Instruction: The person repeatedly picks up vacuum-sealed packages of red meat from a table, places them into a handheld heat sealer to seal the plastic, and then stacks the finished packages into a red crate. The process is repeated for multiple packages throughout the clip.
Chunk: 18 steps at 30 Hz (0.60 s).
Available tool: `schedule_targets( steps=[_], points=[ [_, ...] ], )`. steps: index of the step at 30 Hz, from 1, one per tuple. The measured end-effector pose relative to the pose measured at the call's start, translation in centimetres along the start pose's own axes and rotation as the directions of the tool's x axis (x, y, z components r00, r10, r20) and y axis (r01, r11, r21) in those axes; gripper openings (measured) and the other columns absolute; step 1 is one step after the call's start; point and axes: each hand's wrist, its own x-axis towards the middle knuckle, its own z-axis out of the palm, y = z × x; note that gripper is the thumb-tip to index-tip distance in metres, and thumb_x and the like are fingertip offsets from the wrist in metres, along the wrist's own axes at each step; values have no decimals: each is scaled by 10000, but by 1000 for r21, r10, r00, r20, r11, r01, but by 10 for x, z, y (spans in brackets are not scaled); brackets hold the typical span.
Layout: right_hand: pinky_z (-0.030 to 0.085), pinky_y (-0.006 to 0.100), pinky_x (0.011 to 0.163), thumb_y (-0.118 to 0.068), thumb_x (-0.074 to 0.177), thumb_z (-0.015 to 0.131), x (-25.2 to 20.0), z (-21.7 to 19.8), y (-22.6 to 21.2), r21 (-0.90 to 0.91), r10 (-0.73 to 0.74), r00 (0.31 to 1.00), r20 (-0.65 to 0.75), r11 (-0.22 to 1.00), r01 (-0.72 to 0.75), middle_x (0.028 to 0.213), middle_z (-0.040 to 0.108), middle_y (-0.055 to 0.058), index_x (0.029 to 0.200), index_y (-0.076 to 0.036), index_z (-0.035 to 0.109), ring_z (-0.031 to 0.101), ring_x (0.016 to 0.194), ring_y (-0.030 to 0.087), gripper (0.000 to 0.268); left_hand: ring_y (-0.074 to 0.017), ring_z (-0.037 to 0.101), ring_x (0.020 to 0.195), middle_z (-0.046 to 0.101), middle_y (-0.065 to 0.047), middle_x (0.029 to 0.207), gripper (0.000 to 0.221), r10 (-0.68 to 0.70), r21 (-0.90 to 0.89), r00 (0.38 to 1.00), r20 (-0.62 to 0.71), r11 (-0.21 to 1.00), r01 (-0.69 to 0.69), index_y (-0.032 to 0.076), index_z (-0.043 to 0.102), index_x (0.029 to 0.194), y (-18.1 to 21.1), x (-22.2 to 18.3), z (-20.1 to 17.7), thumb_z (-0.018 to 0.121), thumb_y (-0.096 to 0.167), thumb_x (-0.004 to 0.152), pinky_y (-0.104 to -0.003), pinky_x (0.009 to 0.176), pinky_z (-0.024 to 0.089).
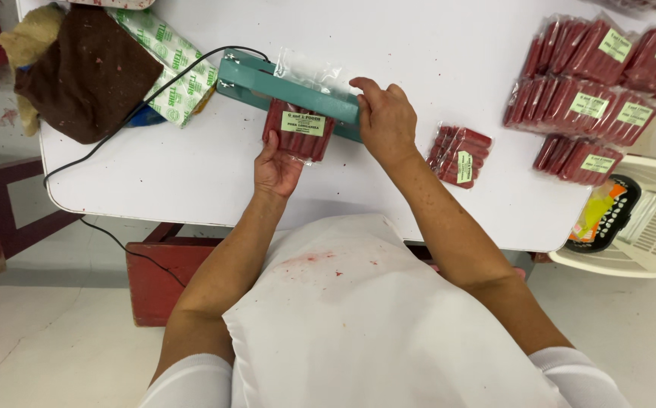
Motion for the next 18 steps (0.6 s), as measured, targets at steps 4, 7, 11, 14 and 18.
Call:
schedule_targets(
  steps=[4, 7, 11, 14, 18],
  points=[
    [479, 402, 614, -184, 1004, 534, -2, 38, 30, 13, 20, 1000, 13, 1000, -20, 723, 562, 49, 1238, -277, 655, 568, 717, 264, 280, -374, 602, 1255, 663, -165, 1307, 461, 17, 30, 1000, -25, 999, -16, 90, 632, 1309, 0, -9, 15, 755, 226, 886, -600, 1142, 446],
    [428, 416, 516, -164, 1002, 491, -8, 52, 36, 47, -6, 1000, -8, 999, 6, 707, 515, 23, 1230, -276, 670, 525, 723, 259, 310, -344, 593, 1244, 641, -177, 1322, 603, 32, 59, 998, -55, 998, -28, 13, 557, 1368, 1, -22, 26, 785, 218, 848, -570, 1109, 477],
    [393, 356, 497, -118, 1002, 491, -6, 57, 43, 54, -87, 993, -81, 994, 92, 672, 557, -84, 1225, -265, 660, 475, 757, 204, 316, -343, 574, 1282, 617, -183, 1361, 592, 26, 54, 999, 22, 998, -27, 16, 521, 1407, 0, -16, 25, 754, 218, 901, -562, 1140, 455],
    [430, 356, 507, -124, 1002, 512, -8, 62, 46, 59, -70, 993, -91, 995, 75, 648, 528, -74, 1235, -265, 656, 481, 767, 199, 308, -349, 565, 1284, 614, -180, 1361, 623, 19, 62, 1000, 15, 998, -20, 22, 534, 1399, 0, -18, 27, 791, 227, 870, -576, 1134, 460],
    [418, 358, 525, -127, 989, 506, -6, 61, 44, 65, -57, 995, -87, 996, 62, 665, 552, -83, 1246, -266, 655, 484, 773, 200, 328, -339, 564, 1291, 620, -172, 1357, 606, 25, 58, 999, 45, 998, -28, 14, 549, 1378, 1, -15, 23, 811, 207, 867, -590, 1158, 432]
  ],
)
